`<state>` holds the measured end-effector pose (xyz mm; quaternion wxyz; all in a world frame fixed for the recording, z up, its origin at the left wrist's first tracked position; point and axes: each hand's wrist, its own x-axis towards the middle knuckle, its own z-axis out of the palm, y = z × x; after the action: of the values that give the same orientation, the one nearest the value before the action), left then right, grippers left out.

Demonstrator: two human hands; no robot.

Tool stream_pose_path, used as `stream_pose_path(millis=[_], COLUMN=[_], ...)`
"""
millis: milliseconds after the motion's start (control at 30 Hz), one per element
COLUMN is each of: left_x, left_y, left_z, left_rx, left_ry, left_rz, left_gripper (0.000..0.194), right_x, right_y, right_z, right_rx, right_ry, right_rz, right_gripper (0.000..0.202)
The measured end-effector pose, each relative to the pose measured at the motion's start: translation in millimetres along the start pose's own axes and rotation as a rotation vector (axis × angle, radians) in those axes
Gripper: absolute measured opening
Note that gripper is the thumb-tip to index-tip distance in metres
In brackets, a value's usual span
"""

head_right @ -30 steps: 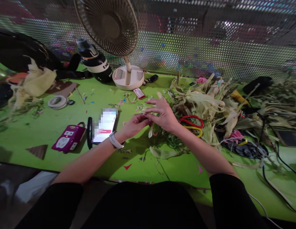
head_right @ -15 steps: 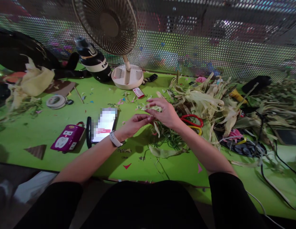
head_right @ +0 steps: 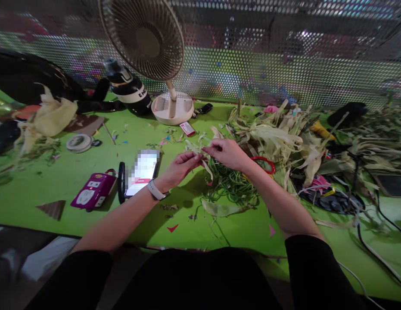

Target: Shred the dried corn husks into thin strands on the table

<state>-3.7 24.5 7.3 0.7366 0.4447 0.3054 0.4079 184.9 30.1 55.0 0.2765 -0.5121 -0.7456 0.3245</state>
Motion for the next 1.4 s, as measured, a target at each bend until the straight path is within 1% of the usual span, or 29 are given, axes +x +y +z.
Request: stream_pose_path(millis=[167,300,400,433,467,533,567,600,633,667,733,767,800,833,933,1033,1133,1267,1333,1400], left_x=[-2.3,-6.5,-12.8,-15.3,-17.7,-21.8,-23.3,-24.4,-25.1,-25.7,-26.4,-26.7,-27.0,-27.2,-28.4,-30.7,-33.1,-33.1,-32.0,-31.0], left_y=[0.4,3.0,7.4,8.8,10.0,11.1,11.1,10.8,10.4,9.9,8.9,8.4,7.8,6.9,3.0,-1.5,-3.6,-0.8,1.6,3.1], left_z=[-3.8,-5.9,-4.1,-2.9,-1.6,0.9,1.9,2.6,3.1,3.5,4.0,4.2,4.4,4.6,5.1,5.4,5.1,3.5,3.3,3.9], left_rx=[0.119,0.139,0.058,0.009,-0.042,-0.117,-0.134,-0.143,-0.145,-0.148,-0.146,-0.144,-0.139,-0.133,-0.117,-0.104,-0.093,-0.113,-0.157,-0.208], left_ry=[-0.057,-0.037,0.001,0.022,0.048,0.099,0.123,0.145,0.166,0.187,0.230,0.247,0.256,0.259,0.253,0.270,0.290,0.264,0.253,0.248], left_rz=[0.046,0.087,0.081,0.083,0.093,0.143,0.177,0.212,0.240,0.261,0.285,0.293,0.299,0.309,0.340,0.334,0.318,0.341,0.353,0.352], left_gripper=[0.026,0.021,0.021,0.023,0.025,0.027,0.027,0.027,0.026,0.026,0.027,0.027,0.026,0.026,0.026,0.028,0.028,0.028,0.029,0.028], right_x=[-0.3,0.4,-0.5,-1.7,-3.5,-8.4,-11.3,-14.2,-16.8,-18.9,-21.4,-21.9,-22.0,-21.9,-21.6,-21.6,-21.8,-26.2,-29.8,-31.8], right_y=[-3.4,-2.5,-4.8,-7.3,-10.6,-18.8,-23.0,-26.8,-30.0,-32.3,-34.6,-34.9,-34.8,-34.7,-34.4,-33.5,-31.8,-36.0,-41.7,-47.0], right_z=[-0.3,1.8,1.8,0.7,-0.9,-4.4,-5.4,-5.3,-3.8,-0.6,10.1,16.9,24.1,31.0,46.8,54.6,59.3,57.4,48.8,36.2], right_rx=[0.043,0.038,0.057,0.062,0.060,0.019,-0.013,-0.044,-0.074,-0.098,-0.119,-0.108,-0.083,-0.043,0.076,0.066,0.022,-0.009,-0.072,-0.154], right_ry=[0.009,0.038,0.069,0.121,0.209,0.430,0.503,0.516,0.457,0.346,0.075,-0.023,-0.093,-0.122,-0.099,-0.108,-0.118,-0.101,-0.007,0.177], right_rz=[-0.020,-0.028,-0.077,-0.108,-0.145,-0.221,-0.255,-0.280,-0.291,-0.287,-0.244,-0.216,-0.194,-0.183,-0.216,-0.294,-0.358,-0.344,-0.314,-0.302], right_gripper=[0.051,0.052,0.049,0.047,0.044,0.038,0.037,0.038,0.039,0.040,0.041,0.040,0.039,0.039,0.038,0.037,0.038,0.036,0.033,0.030])
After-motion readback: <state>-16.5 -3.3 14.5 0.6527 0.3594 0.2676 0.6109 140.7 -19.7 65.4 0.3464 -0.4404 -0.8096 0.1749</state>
